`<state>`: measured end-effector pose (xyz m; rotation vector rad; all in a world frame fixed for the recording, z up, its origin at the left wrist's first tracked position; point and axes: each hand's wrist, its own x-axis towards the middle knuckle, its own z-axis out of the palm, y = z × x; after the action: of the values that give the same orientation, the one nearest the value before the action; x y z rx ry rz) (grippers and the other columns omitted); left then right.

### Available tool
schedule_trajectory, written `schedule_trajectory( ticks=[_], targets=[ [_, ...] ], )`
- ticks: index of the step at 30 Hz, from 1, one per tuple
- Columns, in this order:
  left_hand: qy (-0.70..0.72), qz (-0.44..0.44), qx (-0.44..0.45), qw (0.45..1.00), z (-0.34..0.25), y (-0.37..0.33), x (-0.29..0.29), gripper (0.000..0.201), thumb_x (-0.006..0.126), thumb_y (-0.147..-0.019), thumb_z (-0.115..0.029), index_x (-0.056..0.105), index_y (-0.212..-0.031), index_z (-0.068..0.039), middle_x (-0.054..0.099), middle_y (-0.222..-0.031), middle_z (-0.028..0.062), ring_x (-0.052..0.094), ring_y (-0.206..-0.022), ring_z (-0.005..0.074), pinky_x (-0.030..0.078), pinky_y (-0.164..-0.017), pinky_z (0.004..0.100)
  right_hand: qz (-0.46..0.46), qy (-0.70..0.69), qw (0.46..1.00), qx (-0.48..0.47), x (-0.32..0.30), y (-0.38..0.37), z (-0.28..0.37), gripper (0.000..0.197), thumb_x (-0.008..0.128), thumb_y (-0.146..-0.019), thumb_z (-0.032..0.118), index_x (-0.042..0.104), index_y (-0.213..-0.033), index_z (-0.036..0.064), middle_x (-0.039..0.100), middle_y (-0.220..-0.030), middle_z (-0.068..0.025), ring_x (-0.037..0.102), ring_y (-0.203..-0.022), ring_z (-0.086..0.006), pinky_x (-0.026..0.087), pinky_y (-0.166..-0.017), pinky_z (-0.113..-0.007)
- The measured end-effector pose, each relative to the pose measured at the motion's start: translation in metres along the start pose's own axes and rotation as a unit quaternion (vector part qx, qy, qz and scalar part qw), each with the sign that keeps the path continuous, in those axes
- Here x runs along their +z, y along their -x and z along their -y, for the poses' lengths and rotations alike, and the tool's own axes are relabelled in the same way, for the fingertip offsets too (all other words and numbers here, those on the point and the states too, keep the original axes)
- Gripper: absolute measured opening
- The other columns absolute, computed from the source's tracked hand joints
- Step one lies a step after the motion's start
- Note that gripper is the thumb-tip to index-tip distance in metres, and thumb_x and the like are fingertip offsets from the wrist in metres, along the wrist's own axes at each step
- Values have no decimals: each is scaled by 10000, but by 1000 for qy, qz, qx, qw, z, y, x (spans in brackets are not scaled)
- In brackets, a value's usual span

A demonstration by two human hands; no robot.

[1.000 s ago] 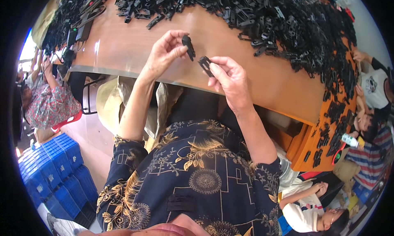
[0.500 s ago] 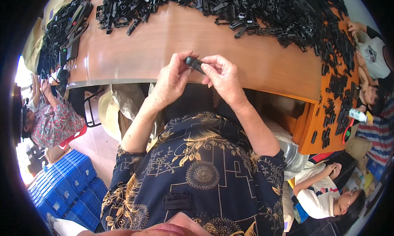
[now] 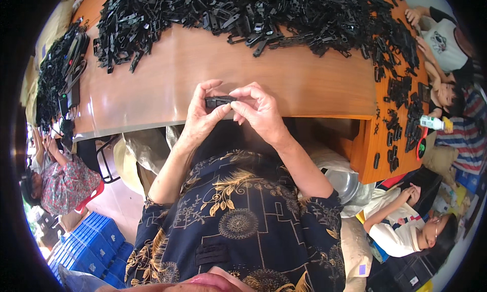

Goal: The person repeatedly picks up plastic components from a pile on the table and assembles them together by hand.

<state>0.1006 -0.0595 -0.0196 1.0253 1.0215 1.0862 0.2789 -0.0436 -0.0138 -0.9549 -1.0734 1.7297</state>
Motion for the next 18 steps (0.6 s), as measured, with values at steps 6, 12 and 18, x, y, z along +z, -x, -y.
schedule_trajectory(
  ticks=[6, 12, 18],
  targets=[
    [9, -13, -9, 1000, -6, -6, 6, 547, 677, -905, -71, 380, -1363, -32, 596, -959, 48, 549, -879, 92, 457, -814, 252, -3, -75, 994, 81, -9, -10, -5, 167, 642, -921, 25, 594, -1081, 28, 595, -882, -29, 589, -653, -73, 491, -537, -218],
    [94, -43, -73, 992, 3, -21, 4, 249, 647, -948, -149, 514, -1132, -47, 607, -902, 39, 606, -812, 118, 528, -726, 286, 30, 100, 993, 63, -19, -25, 19, 153, 696, -883, 50, 624, -1010, 7, 558, -953, -15, 611, -760, -83, 509, -660, -211],
    [428, -138, -230, 863, -8, -30, -53, 320, 584, -984, -320, 557, -766, -87, 590, -707, 65, 611, -635, 215, 561, -622, 327, -84, 700, 656, -270, -77, -76, 68, 323, 722, -777, 60, 634, -1086, 40, 581, -1104, -98, 586, -951, -280, 512, -825, -368]
  ],
)
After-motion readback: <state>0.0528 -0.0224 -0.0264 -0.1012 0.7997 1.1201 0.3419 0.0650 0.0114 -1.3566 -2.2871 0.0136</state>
